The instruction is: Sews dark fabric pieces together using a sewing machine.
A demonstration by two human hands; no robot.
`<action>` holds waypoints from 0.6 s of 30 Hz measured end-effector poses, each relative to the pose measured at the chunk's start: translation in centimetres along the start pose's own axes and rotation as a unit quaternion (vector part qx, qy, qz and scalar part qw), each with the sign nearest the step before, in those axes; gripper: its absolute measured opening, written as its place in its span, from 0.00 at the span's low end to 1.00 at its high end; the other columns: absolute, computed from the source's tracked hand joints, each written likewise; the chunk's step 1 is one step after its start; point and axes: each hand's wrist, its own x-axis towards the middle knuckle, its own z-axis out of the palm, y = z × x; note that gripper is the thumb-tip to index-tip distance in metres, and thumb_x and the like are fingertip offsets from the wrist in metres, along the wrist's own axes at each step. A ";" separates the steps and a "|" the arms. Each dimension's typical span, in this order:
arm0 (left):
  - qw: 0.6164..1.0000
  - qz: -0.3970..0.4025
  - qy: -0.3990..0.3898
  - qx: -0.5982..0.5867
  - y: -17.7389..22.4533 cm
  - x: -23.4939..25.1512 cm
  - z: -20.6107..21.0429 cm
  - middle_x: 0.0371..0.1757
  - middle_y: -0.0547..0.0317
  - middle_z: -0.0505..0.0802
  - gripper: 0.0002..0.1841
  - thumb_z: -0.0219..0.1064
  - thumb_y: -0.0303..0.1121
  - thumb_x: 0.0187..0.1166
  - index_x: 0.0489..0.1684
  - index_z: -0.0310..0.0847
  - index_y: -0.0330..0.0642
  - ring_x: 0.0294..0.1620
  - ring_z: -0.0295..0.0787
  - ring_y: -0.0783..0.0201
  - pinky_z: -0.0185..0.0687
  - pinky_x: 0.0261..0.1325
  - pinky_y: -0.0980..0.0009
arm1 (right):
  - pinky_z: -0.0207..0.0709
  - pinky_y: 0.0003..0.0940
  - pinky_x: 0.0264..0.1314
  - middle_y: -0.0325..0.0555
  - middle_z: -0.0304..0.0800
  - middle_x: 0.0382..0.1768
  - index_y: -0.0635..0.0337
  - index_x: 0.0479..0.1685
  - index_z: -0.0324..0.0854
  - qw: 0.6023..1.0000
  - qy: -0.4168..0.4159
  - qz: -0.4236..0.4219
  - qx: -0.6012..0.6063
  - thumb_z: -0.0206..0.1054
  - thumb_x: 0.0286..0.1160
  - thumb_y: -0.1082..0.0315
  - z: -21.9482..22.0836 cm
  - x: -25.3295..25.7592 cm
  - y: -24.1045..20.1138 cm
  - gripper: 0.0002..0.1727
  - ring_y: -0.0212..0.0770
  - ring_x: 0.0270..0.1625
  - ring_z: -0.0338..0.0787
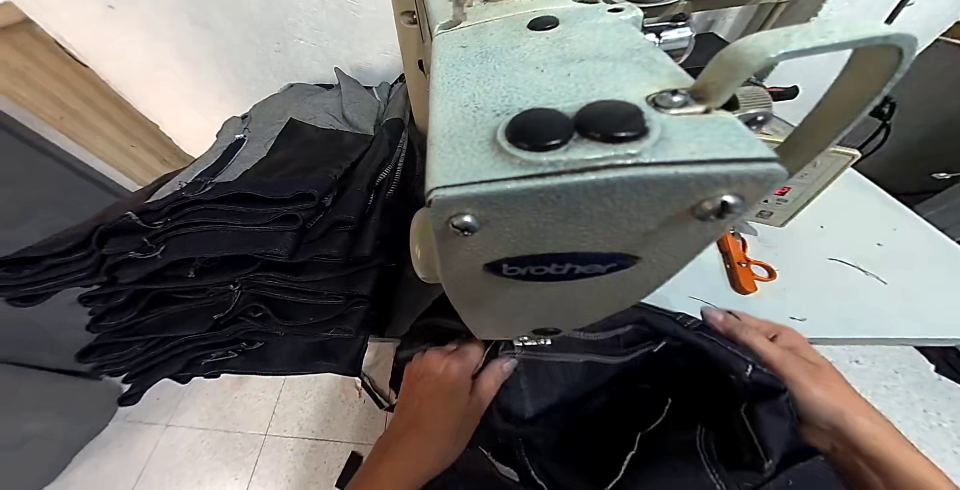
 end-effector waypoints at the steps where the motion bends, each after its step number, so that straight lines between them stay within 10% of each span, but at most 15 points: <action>1: 0.998 -0.012 -0.012 -0.056 -1.2 -0.9 -0.5 0.20 0.51 0.85 0.27 0.60 0.50 0.85 0.20 0.82 0.36 0.23 0.86 0.53 0.81 0.29 0.52 | 0.80 0.17 0.29 0.23 0.87 0.21 0.44 0.26 0.84 0.996 -0.010 -0.071 -0.050 0.55 0.81 0.61 0.2 1.3 -0.1 0.16 0.18 0.24 0.84; 6: 0.982 -0.120 0.111 -0.093 -9.9 -4.8 -5.7 0.21 0.65 0.84 0.21 0.65 0.46 0.81 0.21 0.85 0.40 0.26 0.81 0.74 0.80 0.35 0.69 | 0.77 0.33 0.26 0.41 0.82 0.19 0.61 0.23 0.85 0.828 -0.034 -0.473 -0.300 0.65 0.71 0.59 9.2 5.2 -4.0 0.15 0.35 0.23 0.84; 8: 0.975 -0.166 0.113 -0.097 -11.4 -5.7 -6.5 0.20 0.70 0.81 0.20 0.65 0.46 0.79 0.19 0.82 0.43 0.25 0.77 0.77 0.75 0.34 0.72 | 0.83 0.55 0.43 0.61 0.91 0.32 0.72 0.36 0.88 0.829 -0.080 -0.425 -0.356 0.71 0.65 0.72 11.7 5.1 -5.3 0.09 0.58 0.37 0.93; 11: 0.975 -0.173 0.094 -0.105 -10.5 -7.2 -5.0 0.18 0.64 0.81 0.22 0.65 0.46 0.79 0.19 0.82 0.39 0.22 0.76 0.73 0.74 0.29 0.69 | 0.75 0.62 0.66 0.73 0.90 0.49 0.79 0.50 0.86 0.838 -0.198 -0.218 -0.460 0.65 0.79 0.74 11.1 6.6 -5.4 0.13 0.69 0.55 0.89; 14: 0.981 -0.125 0.105 -0.109 -8.2 -7.7 -3.8 0.17 0.64 0.82 0.24 0.64 0.49 0.82 0.20 0.83 0.39 0.20 0.76 0.77 0.73 0.26 0.76 | 0.80 0.64 0.44 0.68 0.91 0.35 0.74 0.36 0.88 0.803 -0.123 -0.377 -0.444 0.67 0.69 0.71 8.5 8.5 -0.9 0.11 0.66 0.40 0.92; 18: 0.976 -0.112 0.176 -0.066 -9.0 -5.0 -4.0 0.17 0.68 0.76 0.24 0.63 0.50 0.82 0.16 0.78 0.43 0.19 0.71 0.77 0.68 0.25 0.76 | 0.68 0.66 0.72 0.76 0.87 0.57 0.79 0.56 0.85 0.827 -0.154 -0.155 -0.518 0.65 0.81 0.66 8.8 8.9 -1.6 0.20 0.72 0.64 0.85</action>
